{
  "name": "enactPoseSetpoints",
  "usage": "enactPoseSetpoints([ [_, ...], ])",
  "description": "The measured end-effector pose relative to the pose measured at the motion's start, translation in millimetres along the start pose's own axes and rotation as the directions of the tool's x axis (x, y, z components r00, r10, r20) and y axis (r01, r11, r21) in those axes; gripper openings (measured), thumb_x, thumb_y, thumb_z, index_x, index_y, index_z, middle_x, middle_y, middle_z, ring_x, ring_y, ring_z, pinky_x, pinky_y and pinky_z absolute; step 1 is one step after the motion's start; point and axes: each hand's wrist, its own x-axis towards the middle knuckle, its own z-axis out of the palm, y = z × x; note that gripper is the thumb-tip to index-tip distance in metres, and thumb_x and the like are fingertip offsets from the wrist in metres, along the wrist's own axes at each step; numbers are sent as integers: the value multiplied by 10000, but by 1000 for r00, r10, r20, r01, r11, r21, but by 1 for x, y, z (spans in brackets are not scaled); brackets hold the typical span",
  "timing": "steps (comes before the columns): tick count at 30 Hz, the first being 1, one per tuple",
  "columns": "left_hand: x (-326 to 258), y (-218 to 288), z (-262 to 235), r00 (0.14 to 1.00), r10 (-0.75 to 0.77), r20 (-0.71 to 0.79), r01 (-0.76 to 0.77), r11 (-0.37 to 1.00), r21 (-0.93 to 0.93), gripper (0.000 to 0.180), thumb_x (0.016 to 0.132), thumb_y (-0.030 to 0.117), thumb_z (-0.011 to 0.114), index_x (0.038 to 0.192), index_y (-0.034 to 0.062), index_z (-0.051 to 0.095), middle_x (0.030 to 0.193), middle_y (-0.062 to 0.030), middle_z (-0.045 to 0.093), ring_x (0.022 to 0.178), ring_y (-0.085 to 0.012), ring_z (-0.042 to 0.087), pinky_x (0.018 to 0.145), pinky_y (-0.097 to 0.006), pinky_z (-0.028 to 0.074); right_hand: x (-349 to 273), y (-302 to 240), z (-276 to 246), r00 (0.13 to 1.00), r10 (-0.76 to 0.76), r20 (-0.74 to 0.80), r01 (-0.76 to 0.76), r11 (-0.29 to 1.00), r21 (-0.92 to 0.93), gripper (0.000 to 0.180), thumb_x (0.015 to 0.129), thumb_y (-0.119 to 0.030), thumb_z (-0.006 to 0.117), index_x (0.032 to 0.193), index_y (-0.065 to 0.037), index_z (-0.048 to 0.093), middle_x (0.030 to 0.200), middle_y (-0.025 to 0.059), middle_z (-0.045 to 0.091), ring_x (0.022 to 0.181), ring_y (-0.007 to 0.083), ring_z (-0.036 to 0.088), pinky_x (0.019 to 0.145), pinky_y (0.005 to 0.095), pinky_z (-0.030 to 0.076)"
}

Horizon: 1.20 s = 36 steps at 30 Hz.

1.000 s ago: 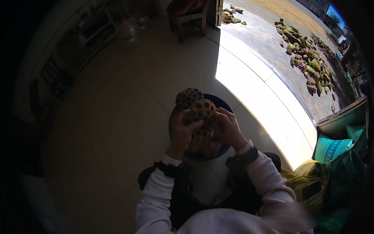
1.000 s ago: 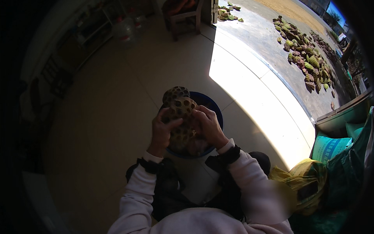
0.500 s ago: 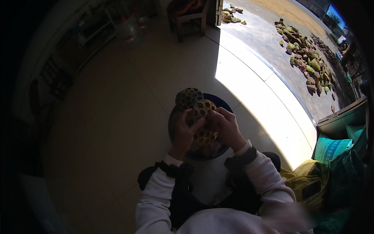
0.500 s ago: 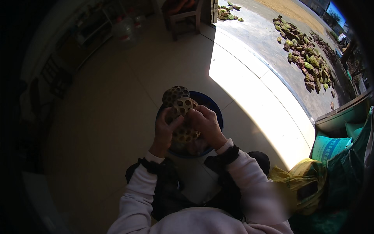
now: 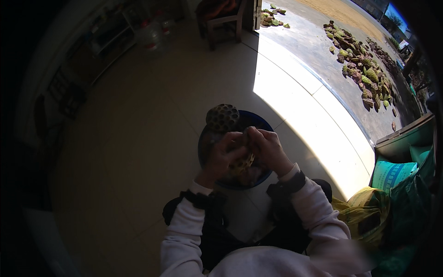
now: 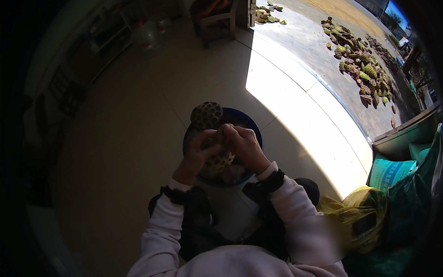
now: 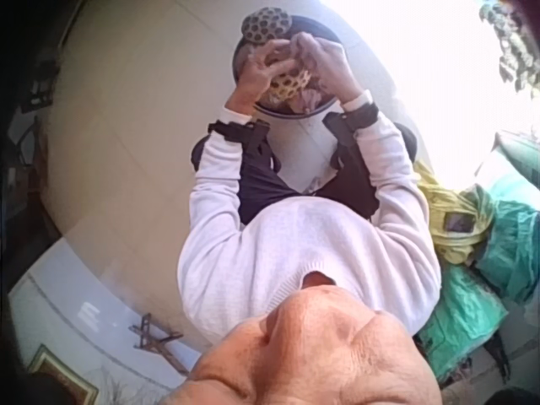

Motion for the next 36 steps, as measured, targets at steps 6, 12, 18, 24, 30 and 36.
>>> enactPoseSetpoints([
  [6,4,7,-16,973,-158,-169,122,971,-204,354,821,63,730,1148,27,600,1051,-35,635,1002,-137,598,888,-301,494,3,-6,-12,991,-84,105,28,895,444,291,1004,-277,526,985,-12,645,722,4,611,581,52,517,481,193,371],
  [12,2,18,-23,994,-67,-84,76,992,98,373,782,122,791,1105,36,626,1034,-42,640,977,-146,609,875,-296,507,4,-15,-18,979,-200,-30,195,972,-128,311,970,-280,597,994,19,682,839,62,690,780,120,640,688,245,519],
  [18,1,13,-20,990,-96,-102,94,995,-22,398,782,116,794,1125,32,611,1040,-56,650,973,-156,623,883,-291,515,8,-12,-24,981,-179,70,190,850,-492,361,935,-326,643,961,31,689,819,43,683,761,109,620,683,263,504],
  [24,4,6,-20,992,93,-85,-77,982,174,481,775,99,791,1185,15,552,1095,-79,652,999,-168,633,876,-317,536,8,-5,-22,986,30,-166,-65,976,-207,269,962,-275,607,997,-16,669,794,-6,631,731,54,546,615,216,446],
  [30,1,10,-20,985,-20,-170,20,1000,-3,500,750,50,790,1185,17,548,1101,-84,650,991,-174,638,883,-321,538,3,-7,-11,959,-233,-159,231,973,-30,280,995,-280,563,965,-20,664,798,-20,606,722,45,523,603,193,415],
  [36,4,1,-19,987,-39,-154,34,999,-36,500,745,8,782,1188,15,549,1096,-80,651,987,-176,641,882,-323,538,1,0,-1,998,-9,-57,-2,983,-185,335,983,-303,570,883,-1,673,730,-1,617,670,44,527,593,228,438],
])
